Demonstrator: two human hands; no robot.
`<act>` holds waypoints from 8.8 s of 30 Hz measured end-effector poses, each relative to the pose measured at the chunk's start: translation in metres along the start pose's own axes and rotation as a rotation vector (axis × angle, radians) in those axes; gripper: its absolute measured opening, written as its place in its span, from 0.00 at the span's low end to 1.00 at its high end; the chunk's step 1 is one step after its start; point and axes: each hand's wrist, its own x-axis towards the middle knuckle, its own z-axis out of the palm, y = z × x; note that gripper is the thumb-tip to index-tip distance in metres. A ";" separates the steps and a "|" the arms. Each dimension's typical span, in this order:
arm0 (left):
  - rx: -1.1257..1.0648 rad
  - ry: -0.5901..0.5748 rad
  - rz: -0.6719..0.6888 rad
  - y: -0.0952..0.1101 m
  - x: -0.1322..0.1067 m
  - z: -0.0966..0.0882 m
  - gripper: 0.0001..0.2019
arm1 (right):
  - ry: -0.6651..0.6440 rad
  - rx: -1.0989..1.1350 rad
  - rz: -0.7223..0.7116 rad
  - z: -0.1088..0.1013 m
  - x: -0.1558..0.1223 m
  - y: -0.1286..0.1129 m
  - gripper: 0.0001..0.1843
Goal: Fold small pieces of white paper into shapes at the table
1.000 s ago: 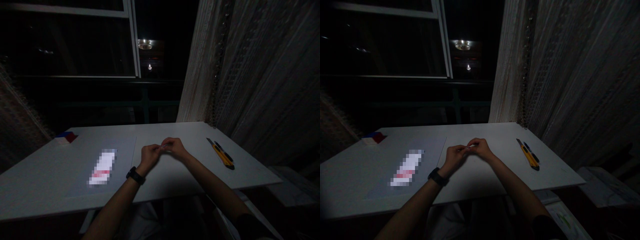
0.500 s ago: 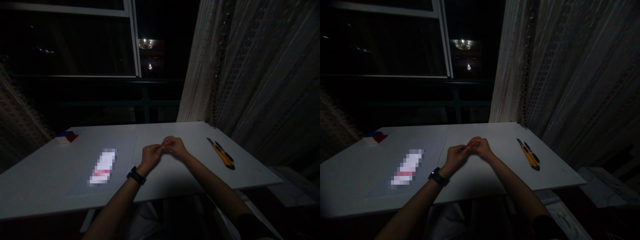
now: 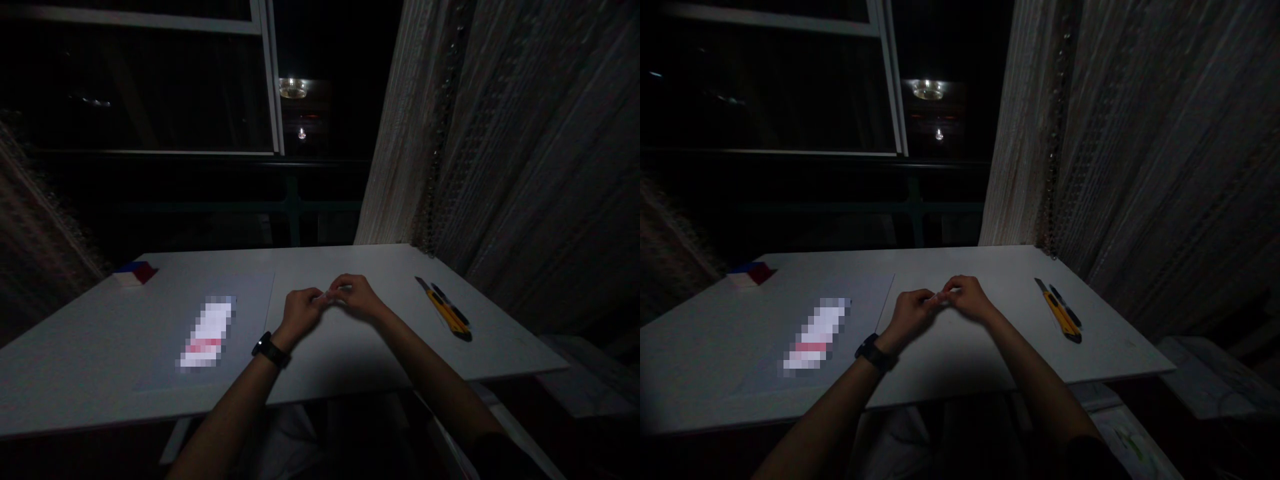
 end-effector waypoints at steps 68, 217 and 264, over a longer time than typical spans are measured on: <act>-0.518 0.057 -0.261 0.006 0.007 -0.002 0.21 | -0.093 0.503 0.277 0.021 0.002 0.013 0.17; -0.834 -0.057 -0.412 -0.006 0.008 0.004 0.17 | 0.001 0.298 0.190 0.015 0.003 0.029 0.14; -0.670 0.046 -0.415 -0.018 0.011 0.010 0.13 | 0.128 -0.594 -0.256 0.024 -0.010 0.009 0.08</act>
